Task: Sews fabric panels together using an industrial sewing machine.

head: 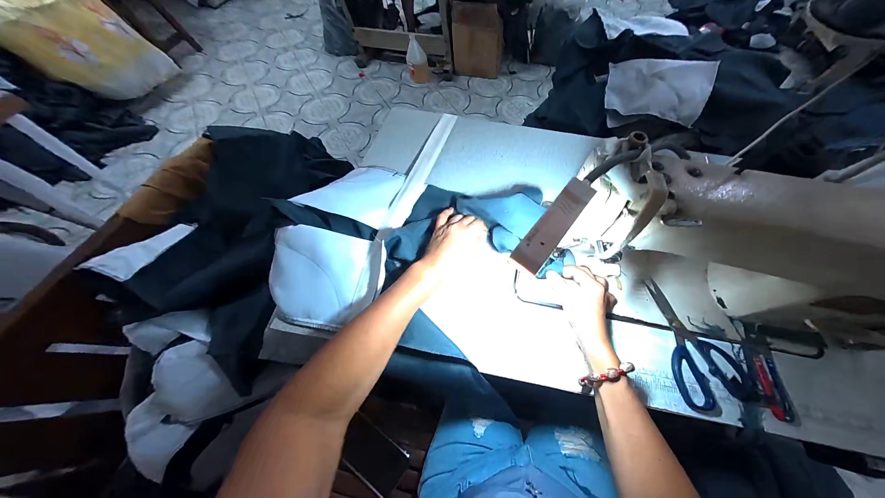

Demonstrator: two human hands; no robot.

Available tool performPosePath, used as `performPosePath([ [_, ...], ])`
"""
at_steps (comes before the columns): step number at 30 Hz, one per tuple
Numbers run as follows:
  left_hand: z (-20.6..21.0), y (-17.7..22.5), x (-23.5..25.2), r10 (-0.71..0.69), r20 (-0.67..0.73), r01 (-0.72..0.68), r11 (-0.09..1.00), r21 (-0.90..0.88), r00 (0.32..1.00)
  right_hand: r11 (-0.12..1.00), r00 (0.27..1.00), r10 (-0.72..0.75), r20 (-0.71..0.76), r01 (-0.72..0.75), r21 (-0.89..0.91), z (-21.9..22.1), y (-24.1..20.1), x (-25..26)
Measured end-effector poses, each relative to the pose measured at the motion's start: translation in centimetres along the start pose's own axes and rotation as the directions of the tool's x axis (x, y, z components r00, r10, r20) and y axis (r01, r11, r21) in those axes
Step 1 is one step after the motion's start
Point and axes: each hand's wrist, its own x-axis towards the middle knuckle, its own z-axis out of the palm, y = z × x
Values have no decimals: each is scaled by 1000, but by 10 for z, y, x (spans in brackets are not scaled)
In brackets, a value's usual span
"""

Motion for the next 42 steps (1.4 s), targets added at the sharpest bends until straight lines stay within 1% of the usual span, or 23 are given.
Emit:
performPosePath([
  [2, -19, 10, -37, 81, -11, -81, 996, 36, 997, 993, 1000, 7, 27, -10, 118, -3, 8, -1],
  [4, -35, 13, -72, 173, -97, -162, 981, 109, 980, 970, 994, 40, 104, -64, 234, -10, 10, -2],
  [6, -57, 17, -101, 164, -193, -148, 984, 94, 967, 942, 984, 83, 158, -129, 309, -16, 4, -4],
  [8, -86, 11, -124, 89, -225, -78, 995, 58, 970, 900, 977, 113, 179, -177, 398, -21, -4, -10],
  [10, -114, 0, -136, -69, -222, 77, 997, 31, 973, 847, 972, 149, 182, -221, 484, -25, -11, -14],
  [12, -126, -7, -136, -244, -244, 267, 962, 65, 939, 738, 963, 215, 160, -268, 619, -24, -20, -17],
  [13, -123, -6, -134, -299, -280, 344, 930, 128, 912, 702, 969, 213, 129, -243, 669, -21, -20, -19],
  [14, -115, 0, -132, -294, -344, 376, 905, 200, 892, 679, 974, 198, 105, -214, 702, -17, -18, -23],
  [15, -102, 7, -131, -202, -421, 334, 904, 267, 884, 679, 981, 160, 106, -188, 710, -14, -13, -26],
  [16, -87, 15, -129, -35, -487, 217, 922, 322, 873, 724, 989, 104, 110, -151, 673, -12, -9, -28],
  [17, -71, 25, -125, 127, -488, 54, 939, 340, 864, 811, 994, 46, 95, -93, 577, -9, -4, -31],
  [18, -55, 37, -120, 210, -417, -82, 949, 303, 884, 913, 998, -2, 66, -26, 406, -5, 2, -33],
  [20, -24, 56, -112, 181, -178, -148, 971, 188, 967, 992, 998, -69, -5, 69, 107, 4, 11, -35],
  [22, 3, 47, -110, 128, -13, -127, 988, 94, 992, 993, 991, -113, -72, 115, 33, 10, 17, -37],
  [25, 10, 29, -119, 123, -89, -125, 992, -28, 988, 981, 985, -134, -111, 147, 123, 1, 19, -44],
  [26, 5, 28, -124, 126, -89, -129, 991, -29, 988, 973, 985, -128, -113, 147, 179, -4, 18, -50],
  [29, -9, 34, -146, 62, 32, -63, 997, 38, 998, 934, 995, -100, -18, 100, 342, -21, 16, -71],
  [32, -15, 35, -163, 117, -21, -116, 992, 40, 993, 898, 998, -55, 32, 35, 439, -29, 19, -81],
  [35, -32, 33, -170, 154, -110, -146, 986, 77, 982, 874, 992, 52, 119, -103, 474, -37, 14, -89],
  [37, -43, 36, -170, 169, -123, -153, 979, 133, 978, 819, 970, 123, 209, -219, 530, -45, 8, -92],
  [39, -45, 39, -166, 147, -110, -123, 972, 200, 983, 754, 952, 121, 280, -272, 598, -51, 7, -91],
  [40, -43, 40, -164, 128, -103, -103, 971, 216, 986, 752, 959, 70, 274, -231, 617, -52, 11, -89],
  [42, -36, 43, -158, 111, -85, -91, 974, 207, 990, 818, 984, -92, 155, -14, 576, -46, 21, -79],
])
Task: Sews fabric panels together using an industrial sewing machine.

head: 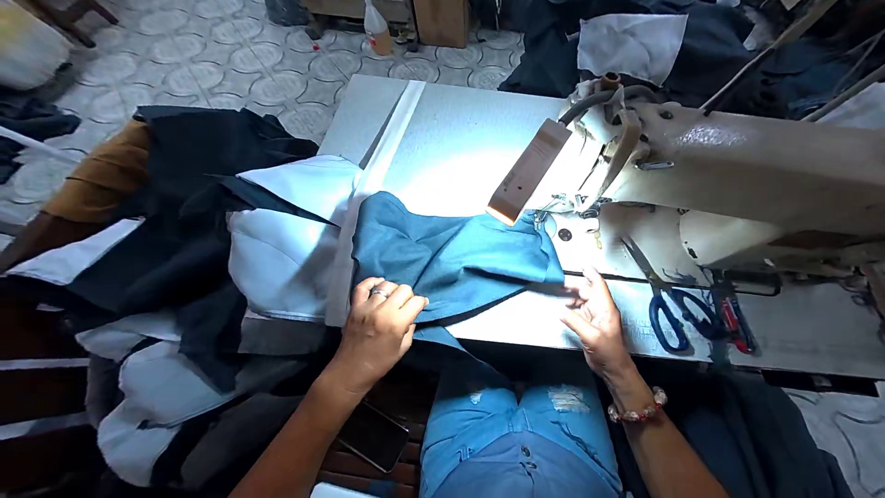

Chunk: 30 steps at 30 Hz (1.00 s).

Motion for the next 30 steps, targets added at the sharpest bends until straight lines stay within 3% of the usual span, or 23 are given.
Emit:
performPosePath([
  [4, 4, 0, 2, 32, 0, -32, 999, -39, 999, 906, 950, -309, -53, 276, -322, 8, 25, 29],
  [7, -12, -16, 0, -10, -53, 11, 1000, 7, 999, 909, 951, -309, -23, 289, -302, 15, 22, 21],
  [9, -20, -20, 3, -63, -47, 66, 995, 69, 997, 934, 972, -234, 5, 226, -276, 18, 16, 4],
  [12, -11, 7, 17, -90, -30, 92, 991, 95, 996, 994, 997, 82, 1, -81, -74, 12, -1, -3],
  [14, 3, 40, 30, 10, -29, -12, 998, -60, 1000, 952, 958, 287, -26, -282, 117, 11, -14, 1],
  [17, 41, 85, 63, 163, -56, -172, 952, -252, 985, 867, 901, 410, -144, -336, 367, 23, -27, 6],
  [19, 75, 91, 89, 164, -153, -203, 938, -283, 974, 707, 836, 539, -108, -378, 598, 35, -42, 7],
  [22, 108, 78, 123, 72, -394, -177, 955, -237, 916, 364, 711, 701, 61, -429, 827, 47, -57, 9],
  [23, 110, 73, 132, 72, -437, -174, 964, -199, 897, 306, 714, 693, 96, -412, 858, 48, -56, 9],
  [25, 108, 62, 139, 125, -453, -203, 971, -127, 882, 296, 732, 674, 100, -391, 871, 47, -52, 7],
  [27, 104, 50, 135, 190, -358, -238, 966, -96, 914, 312, 720, 685, 111, -428, 848, 43, -45, 5],
  [30, 95, 44, 119, 264, -52, -269, 942, -198, 963, 409, 698, 710, 99, -522, 749, 28, -27, 1],
])
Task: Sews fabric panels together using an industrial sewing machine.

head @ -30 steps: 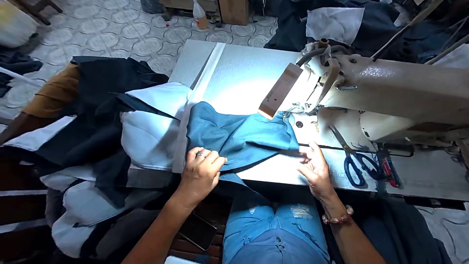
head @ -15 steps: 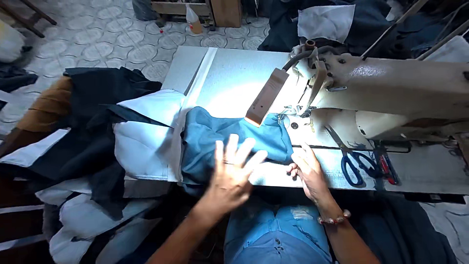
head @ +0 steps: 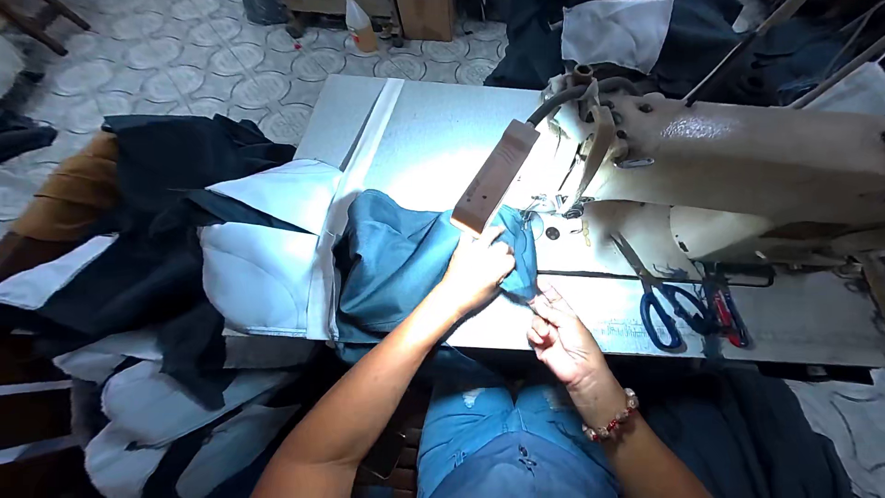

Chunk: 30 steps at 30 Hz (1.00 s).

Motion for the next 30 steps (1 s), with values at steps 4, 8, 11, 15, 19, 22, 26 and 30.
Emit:
performPosePath([
  [4, -5, 16, -20, -101, 260, 150, 973, -176, 960, 885, 986, -156, 53, 164, -436, -22, -20, 0],
  [8, 2, 25, -23, -162, 229, 219, 943, -250, 960, 525, 907, -367, 205, 384, -760, -22, -33, 12],
  [11, -2, 25, -20, -170, 250, 237, 935, -266, 953, 138, 810, -505, 297, 415, -899, -11, -28, 26],
  [15, -6, 23, -17, -152, 238, 200, 961, -191, 959, -41, 833, -453, 317, 336, -941, 5, -18, 26],
  [19, -8, 18, -13, -127, 244, 163, 977, -134, 962, -134, 805, -492, 331, 306, -943, 6, -9, 24],
  [22, -10, 19, -6, -183, 255, 222, 966, -132, 949, -196, 766, -529, 365, 309, -931, 5, -7, 22],
  [26, 1, 17, 0, -129, 163, 148, 983, -111, 978, -188, 790, -509, 341, 285, -940, 5, -9, 22],
  [30, 5, 11, 2, -167, 187, 197, 967, -160, 968, -189, 822, -475, 314, 253, -949, 4, -10, 21],
])
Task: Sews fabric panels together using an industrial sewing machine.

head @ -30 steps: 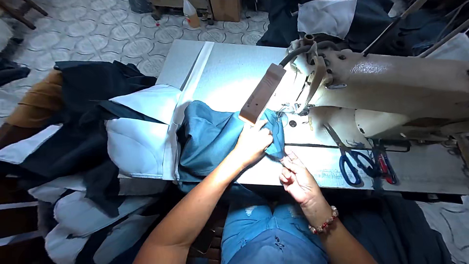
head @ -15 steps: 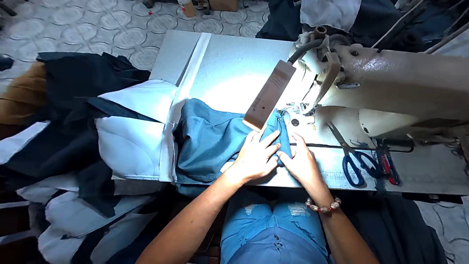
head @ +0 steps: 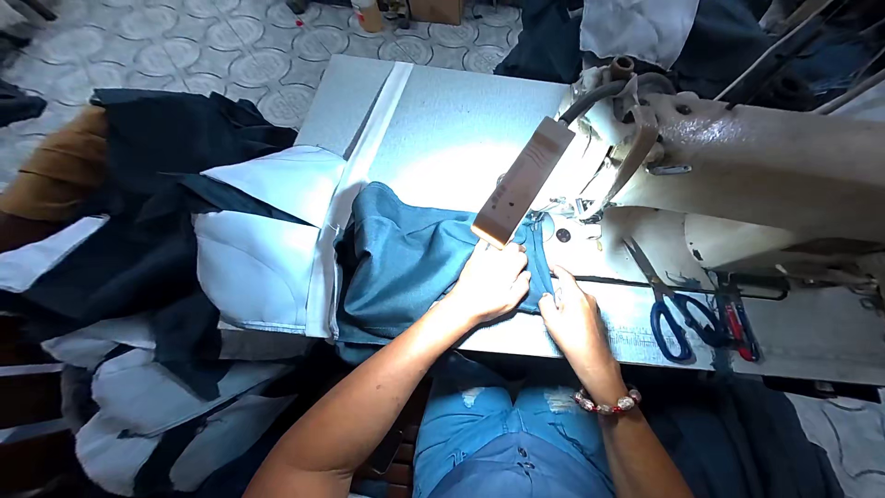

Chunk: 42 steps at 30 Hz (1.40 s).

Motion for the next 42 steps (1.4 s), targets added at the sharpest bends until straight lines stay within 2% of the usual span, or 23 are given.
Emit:
performPosePath([
  [5, 4, 4, 8, -41, -19, 42, 997, 63, 999, 999, 999, 33, 17, -34, 26, -1, -1, -1],
  [7, 3, 1, 8, -21, 36, 18, 997, 72, 999, 999, 999, 39, 31, -39, 23, -1, -2, -2],
  [10, -4, -5, 5, 23, 153, -33, 997, 64, 988, 999, 999, -32, -30, 32, -5, 4, -3, -4],
  [12, -8, -9, 2, 60, 182, -71, 996, 57, 982, 998, 998, -38, -45, 35, -48, 7, -7, -7],
  [14, -11, -12, -2, 90, 183, -98, 995, 32, 979, 991, 1000, 17, 5, -16, -135, 8, -17, -11],
  [16, -13, -13, -5, 102, 202, -107, 994, 12, 974, 973, 999, -40, -29, 33, -228, 15, -22, -15],
  [23, -12, -7, -10, 44, 259, -48, 999, 11, 965, 915, 978, 79, 192, 5, -404, 1, -40, -10],
  [29, -16, 5, -10, 0, 291, 7, 1000, -22, 957, 963, 994, -34, 107, 61, -264, 0, -15, -7],
  [33, -19, -3, -13, 15, 295, 3, 998, -62, 955, 957, 986, 17, 167, 32, -290, 0, -24, -6],
  [37, -17, -6, -13, 46, 267, -28, 997, -71, 963, 952, 989, -9, 149, 54, -302, 2, -23, -5],
  [42, -16, -12, -9, 36, 273, -17, 997, -73, 961, 951, 960, 75, 269, 13, -310, -6, -32, 6],
])
